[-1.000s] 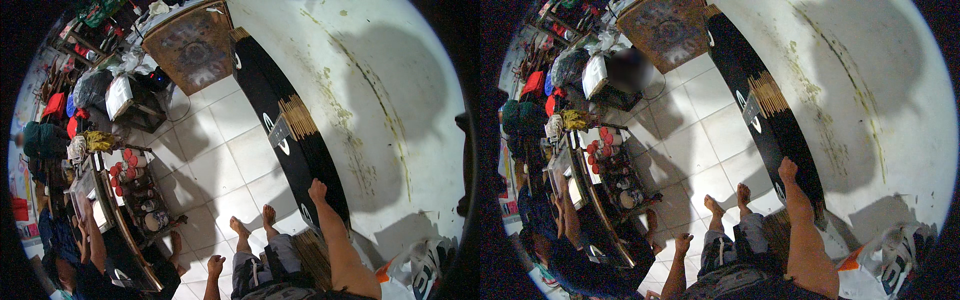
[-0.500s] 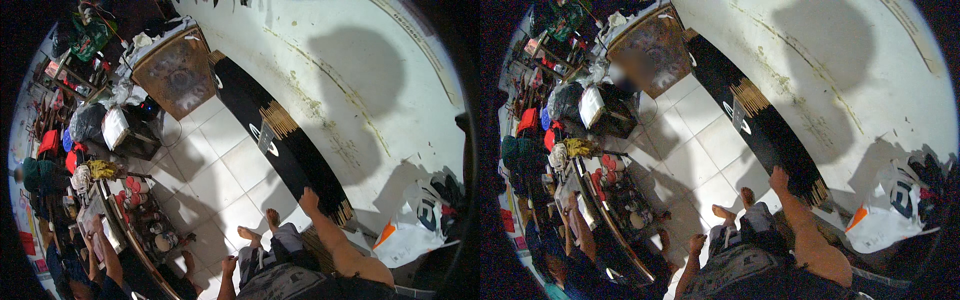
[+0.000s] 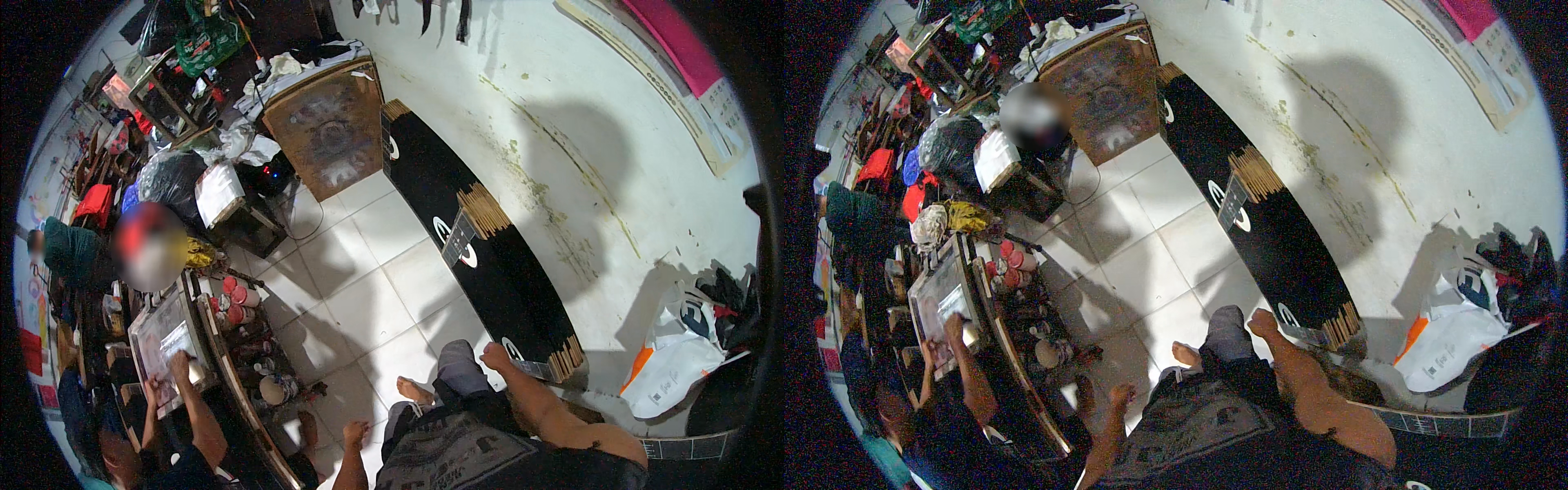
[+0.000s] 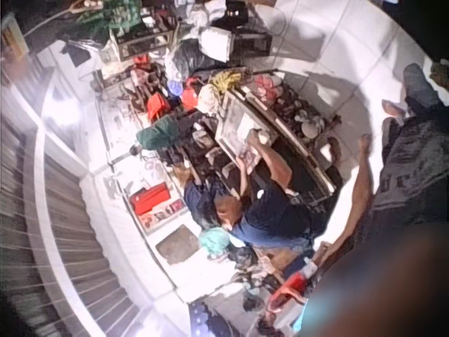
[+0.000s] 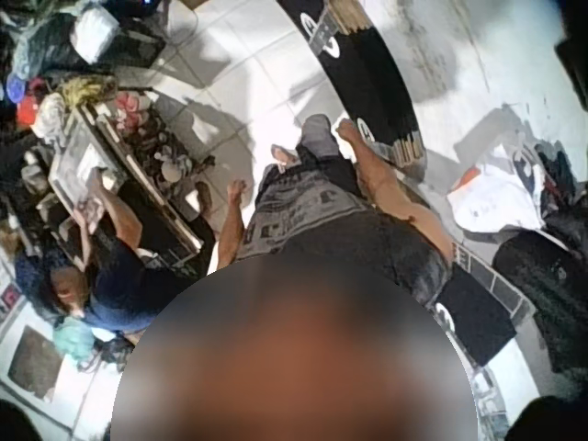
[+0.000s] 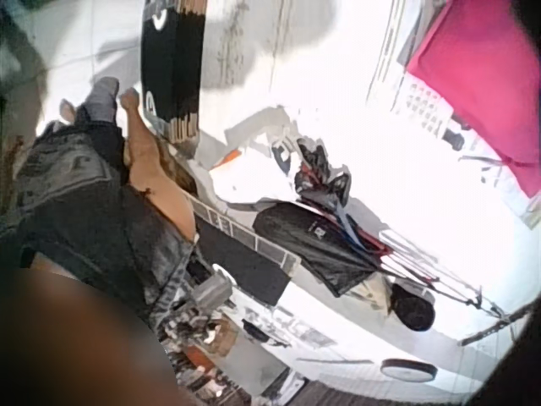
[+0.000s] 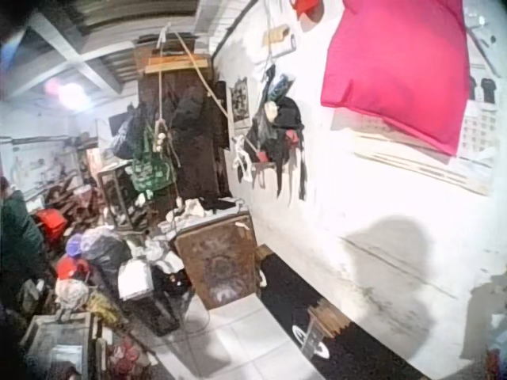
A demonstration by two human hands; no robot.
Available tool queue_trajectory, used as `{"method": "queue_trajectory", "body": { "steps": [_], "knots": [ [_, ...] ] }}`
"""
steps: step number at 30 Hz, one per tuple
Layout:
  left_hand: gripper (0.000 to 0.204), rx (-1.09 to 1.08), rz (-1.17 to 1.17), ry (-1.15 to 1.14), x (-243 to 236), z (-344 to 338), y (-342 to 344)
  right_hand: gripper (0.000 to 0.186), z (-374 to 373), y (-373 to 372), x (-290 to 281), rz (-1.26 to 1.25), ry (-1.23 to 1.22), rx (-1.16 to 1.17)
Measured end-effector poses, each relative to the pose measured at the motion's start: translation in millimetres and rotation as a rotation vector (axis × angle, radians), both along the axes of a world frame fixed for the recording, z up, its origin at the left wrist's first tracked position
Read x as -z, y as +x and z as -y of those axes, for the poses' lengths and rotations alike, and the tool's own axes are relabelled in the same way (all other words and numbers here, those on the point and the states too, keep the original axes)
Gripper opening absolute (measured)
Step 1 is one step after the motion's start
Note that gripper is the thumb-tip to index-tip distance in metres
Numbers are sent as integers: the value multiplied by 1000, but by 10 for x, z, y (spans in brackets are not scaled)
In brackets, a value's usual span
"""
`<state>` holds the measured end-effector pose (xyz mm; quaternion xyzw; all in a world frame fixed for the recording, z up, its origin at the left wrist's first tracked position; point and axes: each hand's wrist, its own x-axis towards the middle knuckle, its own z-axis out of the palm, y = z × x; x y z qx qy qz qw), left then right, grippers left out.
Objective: The person receives printed skateboard decks from a coworker and stacks them on a pile on the floor. The coworker operates a screen printing press to apply a white logo onto black skateboard decks. The camera wearer repeatedly takes the finished decks and places them in a growing stack.
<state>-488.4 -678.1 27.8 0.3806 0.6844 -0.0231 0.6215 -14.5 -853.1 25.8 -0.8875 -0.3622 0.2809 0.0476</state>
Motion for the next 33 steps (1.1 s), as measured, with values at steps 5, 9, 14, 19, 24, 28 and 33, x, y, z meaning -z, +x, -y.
{"method": "queue_trajectory", "body": {
  "steps": [5, 9, 14, 19, 24, 28, 33],
  "knots": [
    [16, -144, -104, -92, -4, 42, -132, 23, -425, 62, -11, -188, -2, 231],
    [16, 342, -92, 135, 191, 54, -37, 24, -663, 486, 268, 34, -90, -543],
    [23, -467, 10, 36, 120, -196, 890, 27, -1165, 1233, 838, -175, -213, -394],
    [35, -463, -20, 245, -157, -458, 1730, 21, -1982, 1907, 1362, 38, 38, -920],
    [33, -502, -228, 177, 29, -92, 1737, 10, -2971, 2014, 1152, -838, 224, -52],
    [30, -401, -349, -47, 226, 383, 1416, 12, -3432, 1595, 684, -609, 108, -12],
    [27, -656, -327, -179, 187, 660, 1307, 8, -3323, 1319, 906, -1030, 91, -81]
  ]
}}
